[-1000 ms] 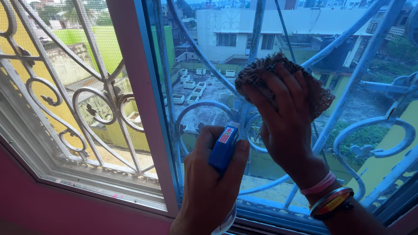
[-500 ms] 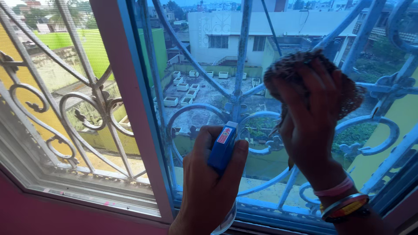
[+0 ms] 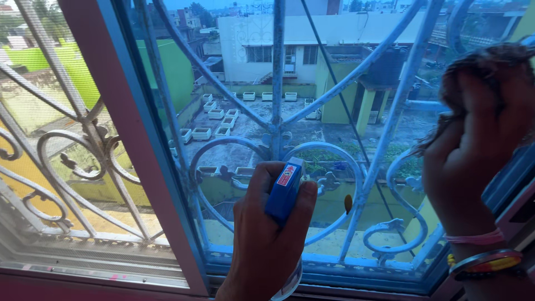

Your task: The person cleans a window pane by spraying a cleaning solution from a blue bottle and wiping the surface with a cloth. The person systematically covers the glass area, moving the cloth in circular and vertical motions to remove dirt and streaks.

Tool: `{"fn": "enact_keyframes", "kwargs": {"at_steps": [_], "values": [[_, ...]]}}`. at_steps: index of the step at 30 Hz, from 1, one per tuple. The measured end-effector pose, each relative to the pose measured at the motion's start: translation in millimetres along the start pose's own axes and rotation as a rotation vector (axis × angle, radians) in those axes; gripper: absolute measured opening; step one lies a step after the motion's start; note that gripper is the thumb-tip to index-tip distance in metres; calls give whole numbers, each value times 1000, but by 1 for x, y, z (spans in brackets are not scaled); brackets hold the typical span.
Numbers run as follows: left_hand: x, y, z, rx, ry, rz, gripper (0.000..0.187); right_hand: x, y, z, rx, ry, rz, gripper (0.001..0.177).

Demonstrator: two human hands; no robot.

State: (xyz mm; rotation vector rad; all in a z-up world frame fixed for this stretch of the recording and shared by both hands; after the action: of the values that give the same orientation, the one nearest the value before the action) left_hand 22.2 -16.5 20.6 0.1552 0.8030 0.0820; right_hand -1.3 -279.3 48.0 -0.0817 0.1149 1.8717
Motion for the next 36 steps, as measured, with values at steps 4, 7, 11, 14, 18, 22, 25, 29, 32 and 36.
{"fn": "enact_keyframes", "kwargs": {"at_steps": [4, 7, 11, 14, 18, 22, 25, 29, 32, 36], "values": [[4, -5, 0, 29, 48, -27, 21, -16, 11, -1, -17, -74, -61, 47], [7, -7, -1, 25, 44, -12, 21, -25, 13, -5, -55, -78, -46, 48], [11, -6, -4, 10, 33, 20, 21, -31, 6, -13, -82, -51, -123, 54], [14, -1, -5, 17, 74, 24, 21, -30, 2, -13, -96, -62, -127, 56], [16, 7, -7, -5, 67, 63, 21, -18, -6, -6, -108, -50, -45, 49], [19, 14, -7, -33, 61, 72, 21, 9, -22, 3, -93, -39, -24, 42], [21, 18, -8, -54, 98, 108, 22, 33, -41, 9, -102, -47, 39, 37], [25, 25, -10, -82, 104, 157, 23, 61, -64, 15, -111, -53, 78, 40], [27, 32, -12, -111, 66, 137, 25, 86, -79, 14, -24, -4, 120, 42], [33, 42, -13, -138, 129, 204, 26, 110, -91, 9, 143, 51, 223, 51]]}}
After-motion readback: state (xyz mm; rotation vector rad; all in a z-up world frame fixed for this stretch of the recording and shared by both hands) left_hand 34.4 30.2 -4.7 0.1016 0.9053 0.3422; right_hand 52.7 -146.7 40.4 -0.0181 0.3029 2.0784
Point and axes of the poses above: each hand's wrist, its own z-axis towards the middle knuckle, its own y-axis out of the back of the hand, x = y × z, the point moved 3 cm from there along z, towards the middle knuckle, and after that the axes turned 8 degrees about z, right-handed, at the moved point
